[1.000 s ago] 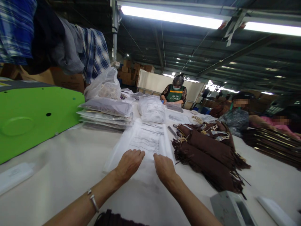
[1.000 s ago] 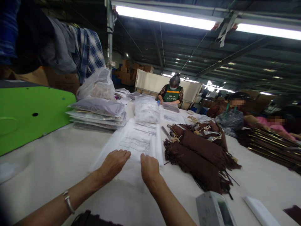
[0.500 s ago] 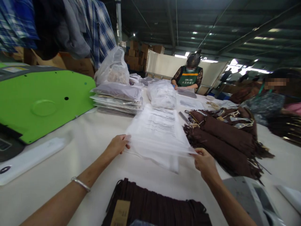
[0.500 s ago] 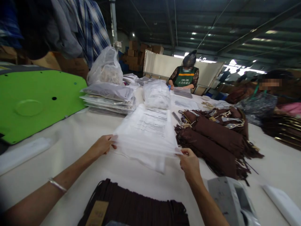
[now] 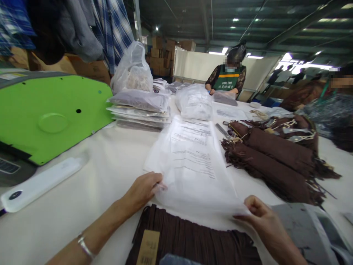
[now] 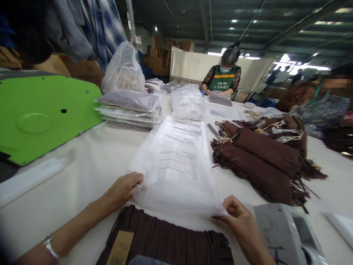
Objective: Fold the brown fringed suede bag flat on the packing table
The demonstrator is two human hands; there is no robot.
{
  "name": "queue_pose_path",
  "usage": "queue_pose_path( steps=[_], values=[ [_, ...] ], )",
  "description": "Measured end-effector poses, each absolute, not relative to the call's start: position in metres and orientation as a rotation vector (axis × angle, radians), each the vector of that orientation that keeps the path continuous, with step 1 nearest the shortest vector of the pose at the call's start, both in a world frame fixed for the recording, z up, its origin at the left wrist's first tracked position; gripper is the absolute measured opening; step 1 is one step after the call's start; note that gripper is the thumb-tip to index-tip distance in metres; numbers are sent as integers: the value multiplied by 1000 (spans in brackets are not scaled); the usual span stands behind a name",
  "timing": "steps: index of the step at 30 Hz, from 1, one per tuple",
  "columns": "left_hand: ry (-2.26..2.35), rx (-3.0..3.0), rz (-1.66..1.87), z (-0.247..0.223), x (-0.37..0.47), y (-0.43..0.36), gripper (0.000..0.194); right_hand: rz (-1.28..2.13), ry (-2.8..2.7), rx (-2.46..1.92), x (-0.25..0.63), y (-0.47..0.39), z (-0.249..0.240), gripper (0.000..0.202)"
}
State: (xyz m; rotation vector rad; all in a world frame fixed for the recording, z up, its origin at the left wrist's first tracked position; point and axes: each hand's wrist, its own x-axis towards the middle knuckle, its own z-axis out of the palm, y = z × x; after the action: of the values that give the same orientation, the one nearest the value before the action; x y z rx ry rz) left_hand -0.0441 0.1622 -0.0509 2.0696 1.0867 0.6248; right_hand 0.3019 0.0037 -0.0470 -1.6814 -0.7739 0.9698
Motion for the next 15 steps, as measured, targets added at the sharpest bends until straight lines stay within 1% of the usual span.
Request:
queue_pose_path(
  steps=[2, 4, 9, 12, 15],
  values=[
    [1117, 2155, 545, -58, -49, 151, 28, 955, -835, -1752, 303, -5, -55, 39],
    [1162, 2191, 472, -57, -53, 139, 34, 978, -871, -1786, 307, -12, -60, 36],
    [1219, 2011, 321, -36, -60, 112, 46, 1088, -927, -1893, 315, -29, -62, 33],
    [1190, 1793, 334, -32, -65, 100, 50, 1126, -896, -1925, 317, -45, -62, 32],
    [1323, 1560, 418, -46, -77, 83, 46, 1281, -809, -1920, 322, -68, -66, 39]
  ],
)
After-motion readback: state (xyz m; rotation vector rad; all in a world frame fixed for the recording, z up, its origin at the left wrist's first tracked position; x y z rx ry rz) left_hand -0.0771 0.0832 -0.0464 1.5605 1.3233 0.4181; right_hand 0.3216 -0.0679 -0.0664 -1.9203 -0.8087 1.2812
